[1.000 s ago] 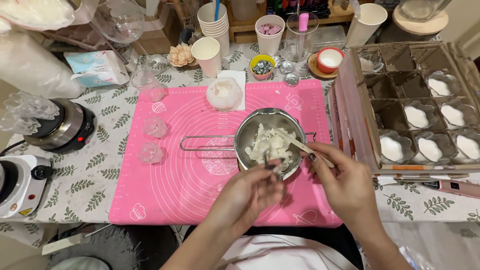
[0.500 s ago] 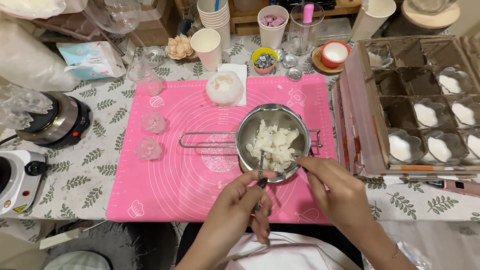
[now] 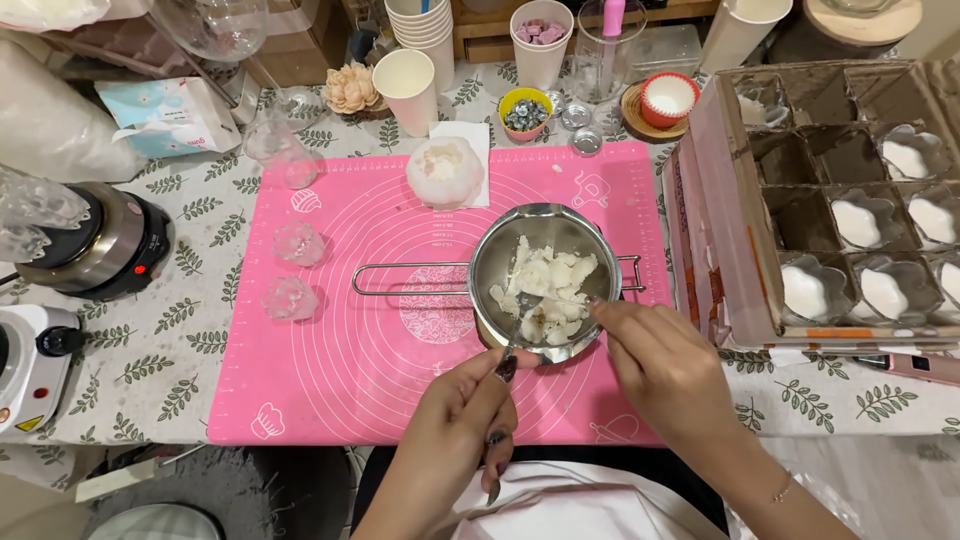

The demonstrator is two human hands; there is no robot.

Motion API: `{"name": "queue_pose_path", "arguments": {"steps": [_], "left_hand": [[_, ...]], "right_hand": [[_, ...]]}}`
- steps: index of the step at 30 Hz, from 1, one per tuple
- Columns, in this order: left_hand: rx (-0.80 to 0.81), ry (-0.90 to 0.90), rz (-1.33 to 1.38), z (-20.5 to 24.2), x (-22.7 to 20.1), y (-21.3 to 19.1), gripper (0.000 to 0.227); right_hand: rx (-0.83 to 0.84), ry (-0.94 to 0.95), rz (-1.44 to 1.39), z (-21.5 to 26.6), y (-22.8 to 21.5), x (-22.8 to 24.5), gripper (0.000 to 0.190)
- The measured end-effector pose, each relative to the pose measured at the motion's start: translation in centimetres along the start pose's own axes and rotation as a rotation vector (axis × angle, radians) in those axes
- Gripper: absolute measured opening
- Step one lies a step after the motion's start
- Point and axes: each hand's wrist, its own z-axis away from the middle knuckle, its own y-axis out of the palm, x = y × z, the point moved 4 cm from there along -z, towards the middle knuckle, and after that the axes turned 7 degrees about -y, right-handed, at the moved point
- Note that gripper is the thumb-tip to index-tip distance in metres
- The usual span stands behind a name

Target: Portioning and preparing white wax components for candle making by scooping them into containers.

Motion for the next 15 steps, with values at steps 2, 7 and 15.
{"name": "queue_pose_path", "arguments": {"steps": [2,7,15], "left_hand": [[0.016,-0.008,-0.005,0.0,0.0,-0.2,0.037],[0.011,-0.078,0.016,0.1,0.3,-0.5,0.034],[-0.039,0.006,-0.168,-0.1,1.6,-1.2,0.04]], "right_hand": [[-0.006,0.003,0.013,-0.3,0.0,0.0,0.024],[-0.064,0.066,-0.028,-0.6,-0.3,-0.5,0.022],[0.016,0.79,-0.728,-1.2,0.8,-2.7,0.025]]}}
